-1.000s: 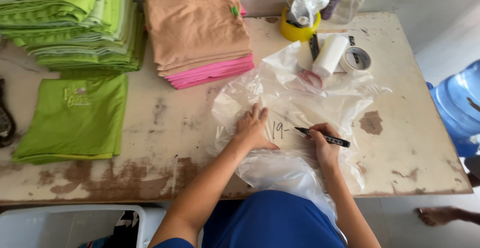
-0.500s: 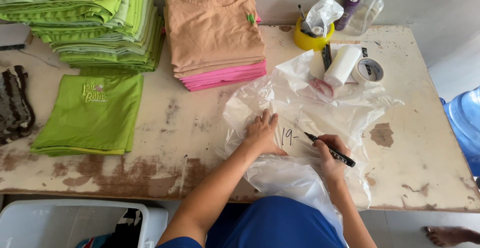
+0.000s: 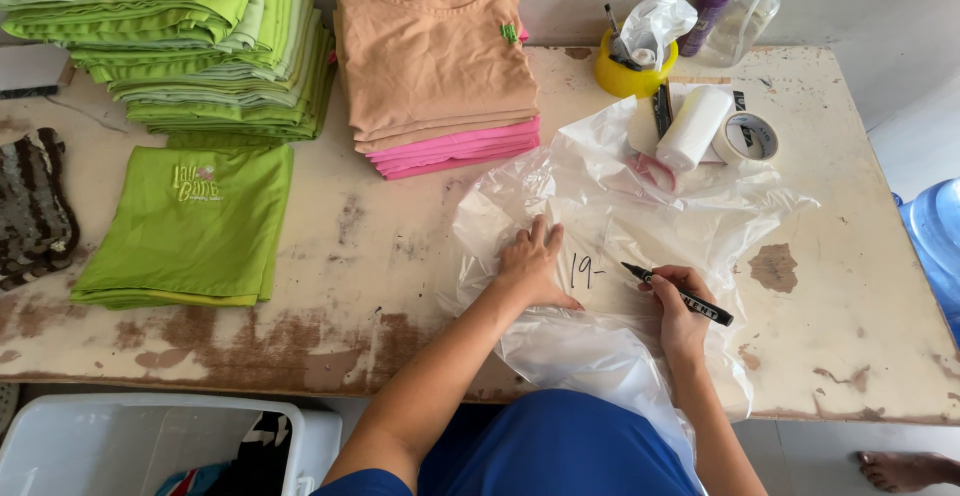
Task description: Organizing stacks of folded laundry and labeling a plastic bag for an order.
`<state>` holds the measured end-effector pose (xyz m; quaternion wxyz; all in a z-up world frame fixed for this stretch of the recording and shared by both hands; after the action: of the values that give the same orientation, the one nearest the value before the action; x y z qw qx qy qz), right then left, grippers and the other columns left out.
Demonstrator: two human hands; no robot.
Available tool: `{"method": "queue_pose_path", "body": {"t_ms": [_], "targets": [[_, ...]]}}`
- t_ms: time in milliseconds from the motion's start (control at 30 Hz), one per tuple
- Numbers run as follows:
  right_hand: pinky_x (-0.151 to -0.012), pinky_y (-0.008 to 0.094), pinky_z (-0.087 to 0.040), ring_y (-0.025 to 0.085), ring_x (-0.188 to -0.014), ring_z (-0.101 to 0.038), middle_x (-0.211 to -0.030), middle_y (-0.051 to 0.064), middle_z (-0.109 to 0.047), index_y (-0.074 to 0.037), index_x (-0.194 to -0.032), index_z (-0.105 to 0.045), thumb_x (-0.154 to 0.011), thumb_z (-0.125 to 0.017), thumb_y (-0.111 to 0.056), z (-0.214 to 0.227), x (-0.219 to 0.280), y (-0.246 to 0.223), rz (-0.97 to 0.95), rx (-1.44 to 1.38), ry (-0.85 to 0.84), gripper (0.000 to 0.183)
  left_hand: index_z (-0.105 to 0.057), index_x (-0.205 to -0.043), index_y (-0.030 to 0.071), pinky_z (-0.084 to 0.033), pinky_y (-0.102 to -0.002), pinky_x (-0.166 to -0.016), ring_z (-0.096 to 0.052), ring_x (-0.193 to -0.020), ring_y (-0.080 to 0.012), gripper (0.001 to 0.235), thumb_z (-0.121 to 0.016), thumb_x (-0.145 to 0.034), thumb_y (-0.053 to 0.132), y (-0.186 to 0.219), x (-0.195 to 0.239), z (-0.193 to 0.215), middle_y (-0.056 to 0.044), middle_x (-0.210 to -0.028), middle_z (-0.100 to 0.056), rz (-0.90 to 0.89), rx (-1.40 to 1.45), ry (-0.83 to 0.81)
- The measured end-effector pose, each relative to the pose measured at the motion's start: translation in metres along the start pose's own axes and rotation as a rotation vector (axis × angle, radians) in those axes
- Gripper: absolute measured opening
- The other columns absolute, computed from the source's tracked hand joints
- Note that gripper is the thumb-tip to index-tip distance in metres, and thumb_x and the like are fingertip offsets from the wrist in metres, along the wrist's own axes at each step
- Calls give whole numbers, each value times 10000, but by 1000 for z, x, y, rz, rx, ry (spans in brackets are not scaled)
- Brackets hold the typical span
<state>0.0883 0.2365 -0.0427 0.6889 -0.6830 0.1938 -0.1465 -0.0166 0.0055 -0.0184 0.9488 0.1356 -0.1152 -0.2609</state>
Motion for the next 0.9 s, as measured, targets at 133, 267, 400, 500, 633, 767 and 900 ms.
{"method": "queue_pose_path", "body": {"t_ms": [133,267,400,500,633,767,900], "targets": [[-701,213,-447,67,-788,-567,-926,56,-712,-8,-1129,-678,-970,-677,-92,-14,8,-25,23,66,55,180,-303,-1571,20,-538,-509,-946,-496,-1288,-460,1510,-900,-402,766,1,2,3,-298,-1592,-256,7,-2,-15],[-784,207,-479,59,-868,-581,-1015,40,-700,1,-1236,-668,-970,-737,-124,-17,10,-25,221,243,108,302,-297,-1564,19,-534,-513,-944,-487,-1293,-453,1516,-899,-399,780,3,1,5,-299,-1586,-250,13,-16,-26],[-755,217,-481,67,-846,-583,-995,44,-704,5,-1225,-682,-938,-774,-104,-18,14,-28,206,266,98,321,-300,-1577,25,-539,-514,-947,-493,-1301,-449,1509,-886,-408,778,2,2,4,-292,-1600,-263,15,-13,-19],[-737,222,-485,70,-834,-598,-951,42,-698,1,-1161,-676,-925,-772,-94,-17,14,-33,141,239,93,272,-282,-1580,17,-551,-493,-947,-479,-1316,-470,1521,-883,-417,793,3,0,5,-320,-1611,-236,16,-26,-65],[-706,232,-483,78,-792,-591,-886,37,-678,-7,-1070,-654,-898,-760,-75,-13,9,-13,123,218,114,213,-286,-1571,28,-520,-512,-974,-449,-1339,-474,1511,-914,-407,760,2,0,3,-318,-1591,-237,-20,-12,-27],[-642,252,-441,98,-718,-536,-789,36,-627,-5,-959,-629,-826,-745,-30,-1,2,2,87,210,69,178,-298,-1569,56,-492,-509,-1013,-446,-1342,-470,1492,-921,-404,749,6,3,10,-288,-1602,-235,14,4,-33],[-643,235,-444,90,-708,-537,-769,17,-630,-6,-921,-628,-806,-739,-27,-4,-2,-1,78,206,7,161,-302,-1567,58,-494,-507,-1003,-463,-1322,-451,1476,-924,-409,729,7,4,14,-272,-1607,-235,36,-6,-39]]}}
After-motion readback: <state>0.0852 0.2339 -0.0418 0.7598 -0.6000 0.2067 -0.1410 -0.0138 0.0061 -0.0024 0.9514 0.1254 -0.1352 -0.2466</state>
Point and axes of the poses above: each hand's wrist, its own x-axis away from the middle knuckle, its own z-axis out of the back of the hand, y = z × x, the point moved 2 cm from there along -x, towards the middle knuckle
